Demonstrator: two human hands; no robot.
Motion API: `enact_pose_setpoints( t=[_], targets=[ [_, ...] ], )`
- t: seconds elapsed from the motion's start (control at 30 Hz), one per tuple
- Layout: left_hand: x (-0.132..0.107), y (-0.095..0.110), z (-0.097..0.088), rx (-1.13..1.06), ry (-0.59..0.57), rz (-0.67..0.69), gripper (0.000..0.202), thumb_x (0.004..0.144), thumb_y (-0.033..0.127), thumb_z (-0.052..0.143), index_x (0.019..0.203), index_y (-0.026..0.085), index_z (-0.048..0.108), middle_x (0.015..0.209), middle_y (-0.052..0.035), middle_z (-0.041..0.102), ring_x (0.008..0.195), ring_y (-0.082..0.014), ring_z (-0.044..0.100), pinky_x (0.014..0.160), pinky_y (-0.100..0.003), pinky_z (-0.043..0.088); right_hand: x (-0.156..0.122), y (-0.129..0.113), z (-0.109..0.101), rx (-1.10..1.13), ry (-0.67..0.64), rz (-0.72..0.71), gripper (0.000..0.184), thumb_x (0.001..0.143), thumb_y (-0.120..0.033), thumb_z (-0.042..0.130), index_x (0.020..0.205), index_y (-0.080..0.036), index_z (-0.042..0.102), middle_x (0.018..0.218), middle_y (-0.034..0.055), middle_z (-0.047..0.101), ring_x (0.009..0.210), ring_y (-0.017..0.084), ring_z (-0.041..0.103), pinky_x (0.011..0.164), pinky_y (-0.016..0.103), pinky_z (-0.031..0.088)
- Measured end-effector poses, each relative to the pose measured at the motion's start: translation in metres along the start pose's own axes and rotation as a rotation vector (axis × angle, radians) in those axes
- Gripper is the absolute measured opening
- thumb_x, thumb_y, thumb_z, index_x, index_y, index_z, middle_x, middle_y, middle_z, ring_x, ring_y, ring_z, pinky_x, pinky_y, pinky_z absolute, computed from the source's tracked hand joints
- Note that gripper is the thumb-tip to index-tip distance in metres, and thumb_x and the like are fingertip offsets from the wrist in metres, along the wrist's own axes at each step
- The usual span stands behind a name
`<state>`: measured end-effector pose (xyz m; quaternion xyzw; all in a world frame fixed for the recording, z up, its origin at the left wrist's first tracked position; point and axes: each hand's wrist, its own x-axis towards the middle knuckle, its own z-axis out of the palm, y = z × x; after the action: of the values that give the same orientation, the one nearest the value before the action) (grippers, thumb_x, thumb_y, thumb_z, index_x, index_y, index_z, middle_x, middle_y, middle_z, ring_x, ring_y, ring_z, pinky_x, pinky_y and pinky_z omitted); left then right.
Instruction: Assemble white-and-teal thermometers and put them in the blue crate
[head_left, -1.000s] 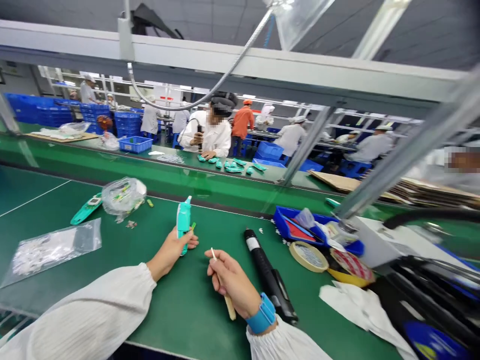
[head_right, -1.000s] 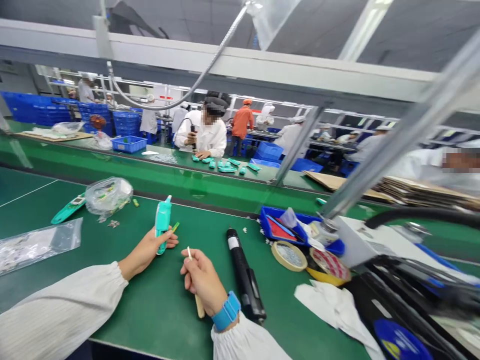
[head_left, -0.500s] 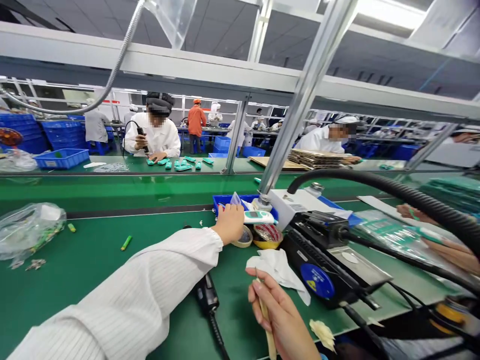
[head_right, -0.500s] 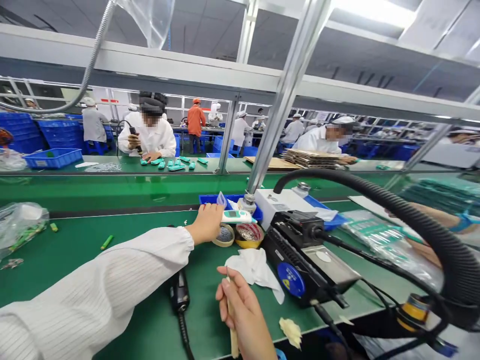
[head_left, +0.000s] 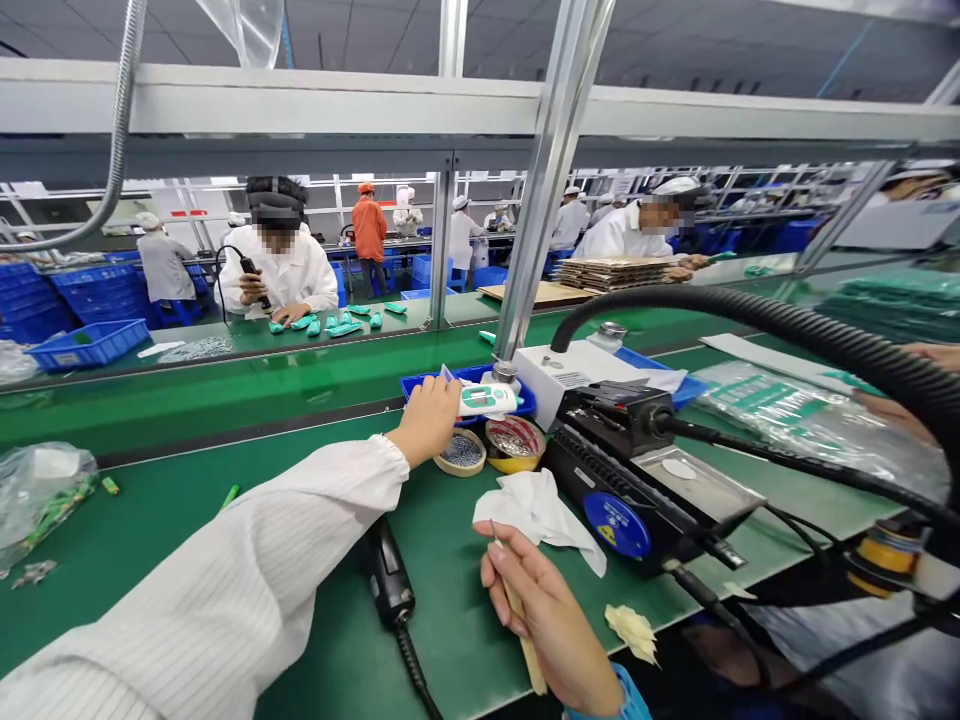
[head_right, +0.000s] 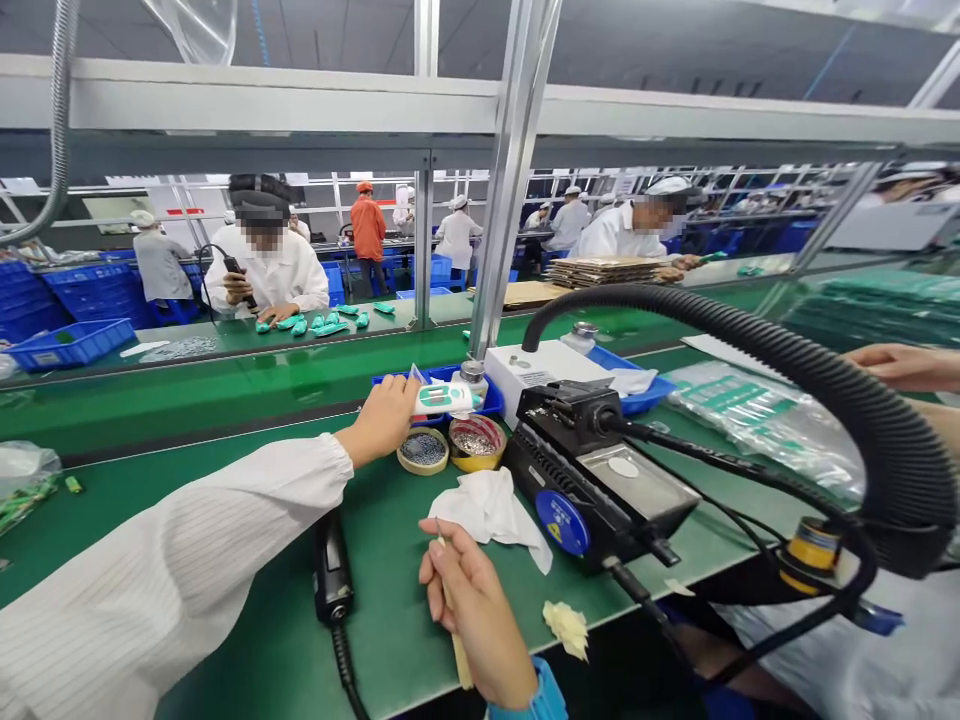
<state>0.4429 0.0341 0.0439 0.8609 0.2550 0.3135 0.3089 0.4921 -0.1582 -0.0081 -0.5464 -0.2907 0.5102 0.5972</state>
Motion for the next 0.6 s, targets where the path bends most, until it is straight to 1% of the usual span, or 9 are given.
enact_pose_setpoints(
  t=[0.13, 0.23, 0.3, 0.37, 0.4, 0.47, 0.53, 0.57, 0.6],
  targets=[
    [0.001, 0.006, -0.001, -0.07, -0.025, -0.011, 0.033, 0.06, -0.004, 0.051, 0.087, 0.014, 0.049, 0.108, -0.0156, 0.046, 0.113, -0.0307, 0.028, 0.1, -0.041, 0.011, 0.001, 0.003, -0.001, -0.002, 0.009, -0.015, 0.042, 0.071, -0.045, 0.058, 0.102, -0.018, 0.047, 0.063, -0.003, 0.048, 0.041, 0.004, 0.032, 0.037, 0.017, 0.013],
    [-0.002, 0.007, -0.004, -0.158, -0.018, -0.074, 0.031, 0.06, -0.002, 0.055, 0.084, 0.016, 0.049, 0.104, -0.0125, 0.047, 0.112, -0.0286, 0.03, 0.098, -0.036, 0.018, 0.001, 0.005, -0.002, -0.024, -0.004, -0.03, 0.041, 0.073, -0.045, 0.056, 0.103, -0.018, 0.047, 0.063, -0.0031, 0.047, 0.041, 0.004, 0.032, 0.037, 0.017, 0.014],
    [-0.005, 0.009, -0.01, -0.236, -0.026, -0.138, 0.027, 0.062, 0.004, 0.06, 0.083, 0.017, 0.048, 0.097, -0.0098, 0.049, 0.105, -0.0269, 0.037, 0.091, -0.034, 0.027, 0.0, 0.005, -0.001, -0.059, -0.018, -0.044, 0.04, 0.075, -0.044, 0.054, 0.104, -0.018, 0.046, 0.063, -0.0031, 0.047, 0.042, 0.004, 0.032, 0.037, 0.017, 0.014],
    [-0.01, 0.012, -0.018, -0.343, -0.082, -0.204, 0.02, 0.065, 0.016, 0.063, 0.079, 0.017, 0.048, 0.081, -0.0062, 0.05, 0.086, -0.0223, 0.046, 0.076, -0.03, 0.037, 0.001, 0.004, 0.0, -0.148, -0.063, -0.038, 0.04, 0.077, -0.045, 0.049, 0.106, -0.018, 0.046, 0.066, -0.0024, 0.048, 0.042, 0.004, 0.034, 0.037, 0.017, 0.016],
    [-0.013, 0.014, -0.023, -0.404, -0.124, -0.228, 0.018, 0.068, 0.024, 0.062, 0.076, 0.016, 0.048, 0.072, -0.004, 0.048, 0.074, -0.0186, 0.047, 0.067, -0.028, 0.038, 0.003, 0.003, 0.001, -0.225, -0.087, -0.041, 0.04, 0.078, -0.046, 0.047, 0.107, -0.018, 0.046, 0.067, -0.0016, 0.049, 0.043, 0.005, 0.035, 0.037, 0.018, 0.019],
    [-0.022, 0.019, -0.033, -0.53, -0.195, -0.248, 0.027, 0.074, 0.041, 0.053, 0.076, 0.015, 0.048, 0.062, -0.0002, 0.043, 0.055, -0.0118, 0.043, 0.052, -0.023, 0.035, 0.01, 0.001, 0.004, -0.45, -0.109, -0.096, 0.04, 0.08, -0.046, 0.042, 0.108, -0.018, 0.049, 0.073, 0.0015, 0.053, 0.046, 0.008, 0.042, 0.041, 0.021, 0.032],
    [-0.032, 0.021, -0.042, -0.79, -0.233, -0.303, 0.041, 0.076, 0.056, 0.044, 0.082, 0.015, 0.049, 0.059, 0.0019, 0.041, 0.047, -0.008, 0.037, 0.044, -0.02, 0.029, 0.022, -0.001, 0.004, -0.726, -0.097, -0.231, 0.04, 0.081, -0.041, 0.038, 0.111, -0.018, 0.051, 0.085, 0.0066, 0.057, 0.063, 0.015, 0.054, 0.057, 0.028, 0.045],
    [-0.037, 0.022, -0.046, -0.958, -0.229, -0.352, 0.046, 0.075, 0.06, 0.043, 0.084, 0.015, 0.049, 0.058, 0.0021, 0.042, 0.046, -0.0073, 0.037, 0.043, -0.019, 0.028, 0.029, -0.001, 0.002, -0.861, -0.084, -0.317, 0.04, 0.081, -0.037, 0.036, 0.113, -0.017, 0.051, 0.091, 0.0089, 0.058, 0.075, 0.018, 0.056, 0.068, 0.031, 0.047],
    [-0.043, 0.021, -0.049, -1.127, -0.213, -0.408, 0.048, 0.073, 0.061, 0.043, 0.085, 0.015, 0.05, 0.058, 0.002, 0.043, 0.046, -0.0072, 0.039, 0.043, -0.019, 0.029, 0.036, 0.0, -0.001, -0.985, -0.071, -0.4, 0.041, 0.081, -0.032, 0.034, 0.114, -0.016, 0.051, 0.097, 0.011, 0.057, 0.085, 0.021, 0.056, 0.077, 0.034, 0.046]
  ],
)
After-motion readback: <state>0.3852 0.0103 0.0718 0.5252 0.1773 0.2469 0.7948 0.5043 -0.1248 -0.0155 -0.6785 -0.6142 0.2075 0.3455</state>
